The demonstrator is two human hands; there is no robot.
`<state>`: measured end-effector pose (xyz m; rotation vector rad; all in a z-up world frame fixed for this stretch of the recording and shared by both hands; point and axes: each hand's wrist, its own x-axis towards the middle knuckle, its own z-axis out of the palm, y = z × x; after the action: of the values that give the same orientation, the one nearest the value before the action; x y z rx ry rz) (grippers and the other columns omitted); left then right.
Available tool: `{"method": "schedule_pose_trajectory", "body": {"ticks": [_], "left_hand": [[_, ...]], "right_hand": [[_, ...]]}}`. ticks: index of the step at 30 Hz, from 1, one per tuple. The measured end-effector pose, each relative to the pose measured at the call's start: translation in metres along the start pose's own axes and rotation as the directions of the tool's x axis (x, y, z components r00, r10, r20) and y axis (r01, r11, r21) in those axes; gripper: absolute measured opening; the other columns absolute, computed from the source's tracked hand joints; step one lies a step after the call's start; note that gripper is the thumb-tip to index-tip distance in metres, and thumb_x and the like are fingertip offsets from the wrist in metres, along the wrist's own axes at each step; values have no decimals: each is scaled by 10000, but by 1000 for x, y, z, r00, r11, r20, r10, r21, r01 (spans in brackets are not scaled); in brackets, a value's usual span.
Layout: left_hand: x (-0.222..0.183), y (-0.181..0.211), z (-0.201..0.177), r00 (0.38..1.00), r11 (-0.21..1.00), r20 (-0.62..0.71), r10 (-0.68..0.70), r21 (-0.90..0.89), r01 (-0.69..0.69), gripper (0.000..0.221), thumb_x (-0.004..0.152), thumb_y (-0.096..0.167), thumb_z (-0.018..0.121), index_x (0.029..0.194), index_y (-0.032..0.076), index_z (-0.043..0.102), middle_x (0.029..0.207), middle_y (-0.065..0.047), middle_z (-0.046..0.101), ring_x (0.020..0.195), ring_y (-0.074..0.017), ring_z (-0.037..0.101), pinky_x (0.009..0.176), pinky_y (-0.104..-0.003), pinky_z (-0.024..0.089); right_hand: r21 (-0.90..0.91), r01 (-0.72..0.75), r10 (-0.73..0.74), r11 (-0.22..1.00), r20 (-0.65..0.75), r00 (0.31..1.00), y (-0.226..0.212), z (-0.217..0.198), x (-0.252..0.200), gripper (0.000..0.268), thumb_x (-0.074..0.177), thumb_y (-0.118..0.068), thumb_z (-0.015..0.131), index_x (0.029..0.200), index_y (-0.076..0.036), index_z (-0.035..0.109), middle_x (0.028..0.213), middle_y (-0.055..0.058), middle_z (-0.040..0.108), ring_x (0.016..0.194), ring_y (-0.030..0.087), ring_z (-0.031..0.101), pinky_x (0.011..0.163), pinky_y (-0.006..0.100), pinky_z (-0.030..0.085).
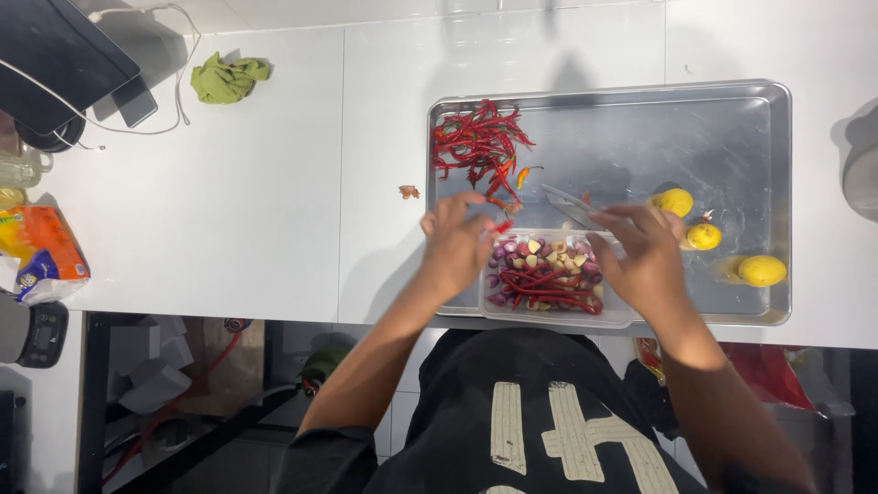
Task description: Adjusting oven controls and then sorting red chilies and yellow fruits on a tray, transferring chilies into a container.
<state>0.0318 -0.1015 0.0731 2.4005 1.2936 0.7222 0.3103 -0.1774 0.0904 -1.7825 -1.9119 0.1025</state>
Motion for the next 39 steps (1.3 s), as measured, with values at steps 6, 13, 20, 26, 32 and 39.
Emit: {"method": "schedule_pose_trajectory", "body": {"ticks": [6, 13, 20, 26, 32, 39], "left_hand": [[-40, 44, 21, 946, 1000, 325, -13, 14, 9, 304, 964, 325, 651, 1172, 117, 729, 1488, -66, 455, 1303, -336, 392, 936, -550, 270], [-71, 28, -39, 976, 982, -108, -191, -21, 190, 252, 947, 254, 724, 1173, 143, 734, 1248, -33, 574, 1173, -273, 440, 901, -463, 231], [-63, 9, -40, 914, 971, -333, -233, -29, 237, 202, 953, 209, 740, 1144, 145, 756, 1053, 19, 692, 1083, -207, 547, 898, -447, 264], [-16, 20, -8, 954, 956, -164, 250, 200, -216, 151, 861, 219, 735, 1011, 203, 748, 972, 37, 703, 1105, -209, 561, 902, -524, 259], [-15, 37, 9, 961, 960, -79, 265, 118, -255, 47, 900, 117, 720, 890, 144, 683, 774, 11, 587, 974, -208, 558, 920, -502, 253], [-26, 59, 20, 993, 997, -96, 64, -48, -69, 111, 919, 166, 727, 831, 122, 675, 712, 23, 570, 893, -204, 562, 888, -448, 233]], "right_hand": [[48, -22, -2, 999, 457, 890, 2, 132, 114, 169, 900, -194, 715, 1052, -211, 786, 1012, 91, 735, 915, 374, 730, 832, 446, 564], [-56, 627, -444, 777, 658, 608, -21, 145, 152, 288, 642, -232, 895, 909, -148, 826, 981, 73, 702, 870, 282, 712, 742, 413, 579], [541, 295, -504, 788, 292, 813, 23, 144, 123, 247, 916, -256, 716, 1107, -110, 775, 832, 173, 706, 879, 396, 641, 797, 477, 518], [180, 416, -452, 891, 268, 851, -35, 15, 59, 116, 919, -284, 692, 913, -188, 757, 903, -12, 710, 989, 228, 627, 843, 372, 476], [41, 304, -302, 952, -38, 952, -21, 42, -19, 204, 978, -377, 675, 1029, -204, 770, 920, -50, 683, 895, 187, 644, 816, 348, 508], [-109, 102, -131, 989, -305, 943, -72, 18, -38, 205, 870, -298, 860, 1028, -186, 794, 886, -46, 684, 833, 193, 662, 779, 332, 491]]}}
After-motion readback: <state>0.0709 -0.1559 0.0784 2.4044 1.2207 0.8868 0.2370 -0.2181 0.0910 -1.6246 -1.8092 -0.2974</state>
